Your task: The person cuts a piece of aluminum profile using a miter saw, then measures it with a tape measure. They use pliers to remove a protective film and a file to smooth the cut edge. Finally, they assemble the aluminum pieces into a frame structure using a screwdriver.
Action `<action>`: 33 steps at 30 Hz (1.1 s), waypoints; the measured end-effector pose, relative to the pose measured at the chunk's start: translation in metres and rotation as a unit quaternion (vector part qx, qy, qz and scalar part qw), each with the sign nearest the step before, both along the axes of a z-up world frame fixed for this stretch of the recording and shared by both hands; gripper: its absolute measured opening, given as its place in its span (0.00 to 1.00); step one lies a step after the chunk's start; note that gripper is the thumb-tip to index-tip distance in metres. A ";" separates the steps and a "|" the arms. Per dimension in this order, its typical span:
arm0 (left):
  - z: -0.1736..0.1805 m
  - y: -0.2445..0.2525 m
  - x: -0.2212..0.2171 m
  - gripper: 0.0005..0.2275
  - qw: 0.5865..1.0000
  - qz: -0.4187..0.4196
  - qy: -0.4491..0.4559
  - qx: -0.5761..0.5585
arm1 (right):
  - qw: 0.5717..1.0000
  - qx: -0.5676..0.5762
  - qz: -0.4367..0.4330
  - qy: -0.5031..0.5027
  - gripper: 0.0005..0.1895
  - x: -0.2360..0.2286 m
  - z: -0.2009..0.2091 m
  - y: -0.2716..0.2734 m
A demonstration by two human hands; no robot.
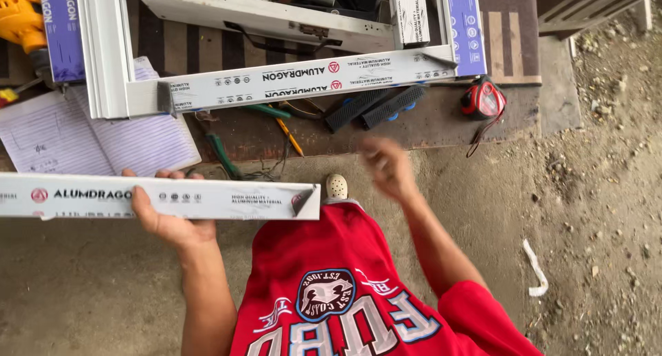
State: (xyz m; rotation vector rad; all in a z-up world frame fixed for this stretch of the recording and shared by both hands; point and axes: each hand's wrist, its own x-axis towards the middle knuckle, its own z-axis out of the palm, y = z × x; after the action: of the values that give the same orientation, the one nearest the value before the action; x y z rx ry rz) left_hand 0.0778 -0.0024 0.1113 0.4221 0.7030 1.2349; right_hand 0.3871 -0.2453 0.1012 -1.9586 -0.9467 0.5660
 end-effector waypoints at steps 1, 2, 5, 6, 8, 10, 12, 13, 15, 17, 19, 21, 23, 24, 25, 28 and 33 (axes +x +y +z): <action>-0.002 0.002 0.004 0.28 1.000 0.011 0.013 -0.005 | 0.964 0.010 -0.003 -0.264 0.18 0.031 0.003 -0.001; -0.004 0.001 0.009 0.27 1.000 0.017 0.016 -0.009 | 0.941 0.012 0.015 -0.338 0.23 0.065 0.007 0.000; -0.005 -0.001 0.027 0.27 0.998 0.049 0.023 -0.032 | 0.914 -0.040 0.090 -0.393 0.32 0.110 0.008 -0.001; -0.005 -0.002 0.032 0.28 0.996 0.067 0.021 -0.049 | 0.912 -0.069 0.120 -0.386 0.34 0.119 0.009 0.001; -0.001 -0.008 0.040 0.31 0.994 0.097 0.026 -0.053 | 0.916 -0.085 0.159 -0.359 0.32 0.125 0.009 0.005; 0.003 -0.015 0.047 0.33 0.991 0.121 0.041 -0.025 | 0.918 -0.092 0.200 -0.331 0.31 0.127 0.005 0.005; 0.011 -0.022 0.050 0.33 0.986 0.160 0.032 -0.030 | 0.917 -0.093 0.246 -0.299 0.30 0.126 0.006 0.002; 0.015 -0.026 0.052 0.33 0.983 0.178 0.026 -0.032 | 0.937 -0.054 0.235 -0.251 0.31 0.125 0.008 -0.001; 0.025 -0.035 0.052 0.34 0.979 0.183 0.034 -0.084 | 0.966 0.019 0.212 -0.149 0.33 0.118 0.016 -0.016; 0.033 -0.045 0.054 0.35 0.974 0.193 0.049 -0.107 | 0.949 0.179 0.183 0.182 0.42 0.106 0.028 -0.026; 0.039 -0.053 0.060 0.34 0.971 0.205 0.073 -0.102 | 0.874 0.274 0.165 0.367 0.49 0.089 0.044 -0.034; 0.044 -0.060 0.064 0.33 0.972 0.209 0.058 -0.095 | 0.831 0.328 0.175 0.414 0.52 0.068 0.060 -0.035; 0.047 -0.065 0.069 0.33 0.973 0.210 0.029 -0.088 | 0.764 0.366 0.194 0.495 0.51 0.052 0.074 -0.030; 0.047 -0.066 0.071 0.33 0.974 0.210 0.009 -0.084 | 0.727 0.381 0.201 0.534 0.51 0.046 0.080 -0.027; 0.047 -0.070 0.073 0.33 0.974 0.210 -0.012 -0.081 | 0.719 0.381 0.200 0.546 0.49 0.042 0.085 -0.025; 0.048 -0.078 0.077 0.34 0.975 0.214 -0.011 -0.062 | 0.705 0.381 0.184 0.569 0.45 0.038 0.090 -0.017; 0.057 -0.082 0.082 0.36 0.975 0.211 -0.033 -0.063 | 0.704 0.360 0.143 0.595 0.36 0.043 0.085 -0.013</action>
State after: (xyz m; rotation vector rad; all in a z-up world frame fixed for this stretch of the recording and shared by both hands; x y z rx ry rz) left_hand 0.1599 -0.0845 0.1681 0.1261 0.8357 1.5858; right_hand 0.4300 -0.2582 0.1860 -0.4508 -0.4415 1.1943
